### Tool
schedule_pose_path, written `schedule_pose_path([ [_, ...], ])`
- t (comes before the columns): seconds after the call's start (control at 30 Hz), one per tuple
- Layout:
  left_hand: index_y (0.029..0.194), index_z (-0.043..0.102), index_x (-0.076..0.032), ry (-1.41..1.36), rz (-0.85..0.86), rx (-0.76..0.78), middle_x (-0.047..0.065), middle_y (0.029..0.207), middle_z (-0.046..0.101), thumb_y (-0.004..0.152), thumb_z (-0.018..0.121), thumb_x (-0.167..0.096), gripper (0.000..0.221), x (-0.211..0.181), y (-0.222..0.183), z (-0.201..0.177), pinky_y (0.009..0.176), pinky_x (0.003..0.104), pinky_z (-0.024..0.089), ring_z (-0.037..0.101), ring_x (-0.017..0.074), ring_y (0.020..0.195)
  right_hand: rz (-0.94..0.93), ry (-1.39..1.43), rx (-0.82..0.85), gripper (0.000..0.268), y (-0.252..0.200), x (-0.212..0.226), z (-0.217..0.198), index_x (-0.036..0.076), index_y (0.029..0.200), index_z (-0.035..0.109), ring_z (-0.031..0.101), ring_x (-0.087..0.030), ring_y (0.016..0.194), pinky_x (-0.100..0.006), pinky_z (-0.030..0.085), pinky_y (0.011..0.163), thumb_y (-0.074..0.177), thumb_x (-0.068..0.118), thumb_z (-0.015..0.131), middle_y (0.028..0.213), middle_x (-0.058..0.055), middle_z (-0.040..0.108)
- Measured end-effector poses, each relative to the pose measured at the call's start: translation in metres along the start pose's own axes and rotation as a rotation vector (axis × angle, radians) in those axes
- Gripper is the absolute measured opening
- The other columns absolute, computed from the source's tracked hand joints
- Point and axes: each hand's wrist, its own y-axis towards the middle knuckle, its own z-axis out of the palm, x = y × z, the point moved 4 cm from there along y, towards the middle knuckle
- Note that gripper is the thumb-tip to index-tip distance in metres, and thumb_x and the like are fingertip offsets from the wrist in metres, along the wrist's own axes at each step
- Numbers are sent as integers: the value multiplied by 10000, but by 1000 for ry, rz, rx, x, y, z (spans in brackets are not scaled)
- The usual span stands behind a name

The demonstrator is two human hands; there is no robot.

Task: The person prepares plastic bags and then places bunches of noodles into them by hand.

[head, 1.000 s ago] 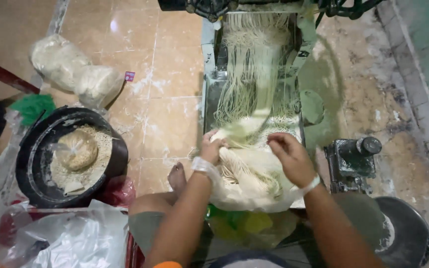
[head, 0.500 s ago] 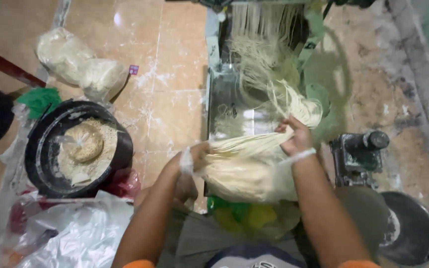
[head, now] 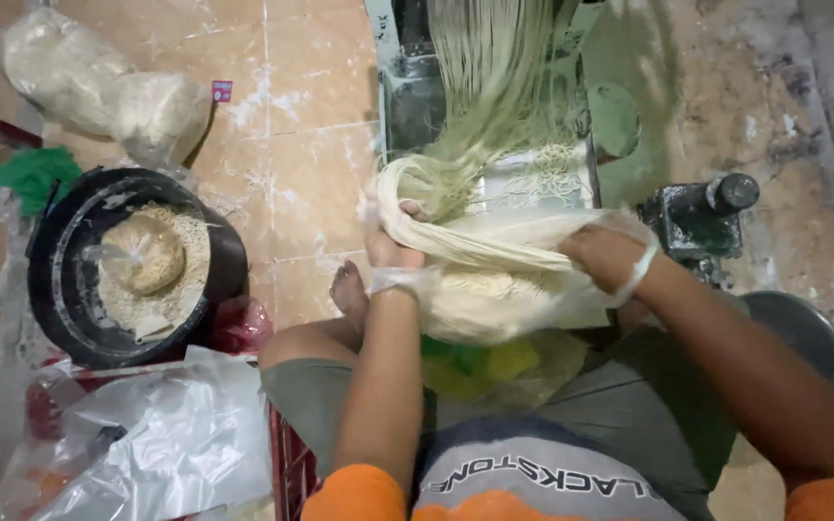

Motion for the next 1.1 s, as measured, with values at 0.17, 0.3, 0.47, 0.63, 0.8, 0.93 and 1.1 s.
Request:
schedule_pose_path([
  [0.17,889,704,41,389,62,-431,187,672,659,853,756,12,70,31,-11,51,640,376,557,628,271,540,-319,476,-608,486,2,32,2,115,1329,686,673,-361,1157,-476,497,951,904,341,751,1248,-155,709],
  [0.3,1199,742,-336,2136,11,418,-48,1157,751,944,629,-199,311,96,-34,47,1092,376,453,675,231,1212,12,812,-548,453,40,36,10,42,1343,647,584,-406,1300,-493,432,1122,992,328,645,1315,-217,676],
  [0.47,1485,511,-93,1563,-432,652,234,1412,615,918,723,-295,638,29,-111,124,1131,601,403,568,417,1323,-198,2636,-430,488,73,2,17,42,1283,607,586,-138,714,-292,487,698,978,421,643,926,-58,633],
  [0.63,1481,453,-212,2064,-517,331,40,1209,627,883,737,-320,671,-66,-62,-24,935,589,426,598,241,1049,140,2567,-619,54,104,-40,72,120,1041,626,551,-80,680,-226,444,676,1031,172,621,819,56,584],
  [0.8,1265,678,-432,2127,-90,498,-136,1315,695,719,860,-612,603,-31,-69,111,1140,456,422,615,185,1306,270,2427,-590,60,79,28,24,82,1027,605,566,-129,669,-244,476,652,996,58,650,799,-2,603],
  [0.93,1366,627,-57,1112,-318,416,237,1086,688,1071,325,-575,669,32,-73,172,1021,502,511,672,402,1078,114,2115,-414,125,65,93,-4,10,994,604,633,-221,522,-337,538,480,931,4,713,700,-115,615],
  [1.1,1296,605,-56,232,-344,173,137,891,670,1041,507,-503,524,46,20,144,799,394,599,704,265,839,103,1816,-381,303,24,84,-7,29,1162,547,616,-224,505,-341,513,453,928,42,740,714,-138,602],
])
